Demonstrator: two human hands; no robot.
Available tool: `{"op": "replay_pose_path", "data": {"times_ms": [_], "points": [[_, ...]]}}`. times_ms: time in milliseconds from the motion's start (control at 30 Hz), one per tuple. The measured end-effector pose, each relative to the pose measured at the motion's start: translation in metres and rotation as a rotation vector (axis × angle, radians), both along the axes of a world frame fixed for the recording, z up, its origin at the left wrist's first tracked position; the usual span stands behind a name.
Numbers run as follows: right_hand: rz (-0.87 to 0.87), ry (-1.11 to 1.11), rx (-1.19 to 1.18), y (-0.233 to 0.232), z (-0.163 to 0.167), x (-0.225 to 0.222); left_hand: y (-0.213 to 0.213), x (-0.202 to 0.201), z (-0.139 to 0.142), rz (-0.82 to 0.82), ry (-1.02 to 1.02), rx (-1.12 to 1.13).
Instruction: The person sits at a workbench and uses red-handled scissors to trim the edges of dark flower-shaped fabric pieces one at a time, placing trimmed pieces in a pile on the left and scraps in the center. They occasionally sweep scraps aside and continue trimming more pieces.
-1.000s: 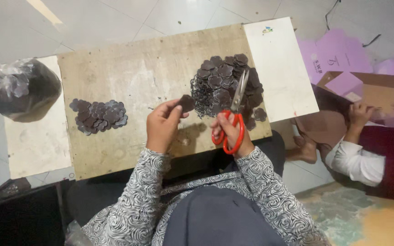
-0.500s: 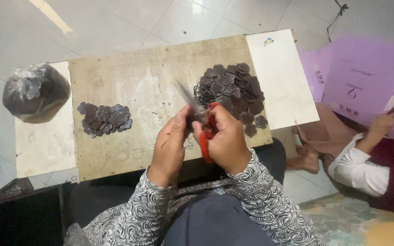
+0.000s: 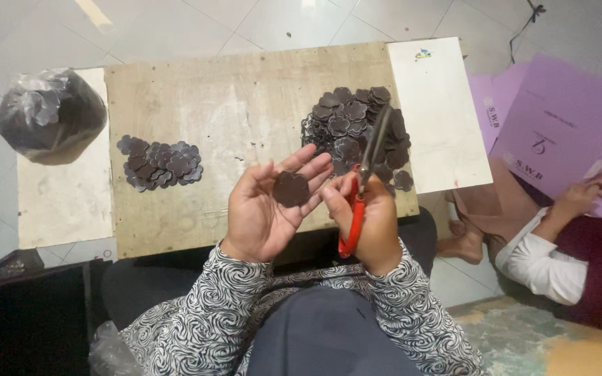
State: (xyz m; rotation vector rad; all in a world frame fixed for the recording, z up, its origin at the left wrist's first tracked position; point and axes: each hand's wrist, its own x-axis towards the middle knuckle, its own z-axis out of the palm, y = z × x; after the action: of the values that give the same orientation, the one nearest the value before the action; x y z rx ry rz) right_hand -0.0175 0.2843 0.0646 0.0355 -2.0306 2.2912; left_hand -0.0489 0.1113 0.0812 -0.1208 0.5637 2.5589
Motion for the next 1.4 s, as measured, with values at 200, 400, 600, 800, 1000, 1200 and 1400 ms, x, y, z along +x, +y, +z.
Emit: {"op": "replay_pose_path", "data": {"times_ms": [200, 400, 600, 800, 1000, 1200, 1400], "points": [[0.086, 0.061, -0.036, -0.012, -0.019, 0.003, 0.01, 0.005, -0.006, -0.007, 0.067, -0.141], [-0.062, -0.023, -0.07, -0.007, -0.012, 0.003, -0.001, 0.01, -0.009, 0.036, 0.261, -0.739], [0.142, 0.027, -0.142, -0.004, -0.013, 0.002, -0.008, 0.005, -0.013, 0.179, 0.305, -0.811], [0.339, -0.136, 0.101, -0.005, -0.021, 0.006, -0.014, -0.004, -0.008, 0.3, 0.184, -0.735], [0.494, -0.095, 0.19, -0.008, -0.026, 0.011, -0.017, -0.003, -0.011, 0.322, 0.167, -0.739], [0.505, -0.092, 0.265, -0.013, -0.022, 0.012, -0.017, 0.003, -0.007, 0.35, 0.174, -0.629], [0.555, -0.117, 0.149, -0.014, -0.022, 0.013, -0.014, 0.008, -0.005, 0.348, 0.229, -0.694]]}}
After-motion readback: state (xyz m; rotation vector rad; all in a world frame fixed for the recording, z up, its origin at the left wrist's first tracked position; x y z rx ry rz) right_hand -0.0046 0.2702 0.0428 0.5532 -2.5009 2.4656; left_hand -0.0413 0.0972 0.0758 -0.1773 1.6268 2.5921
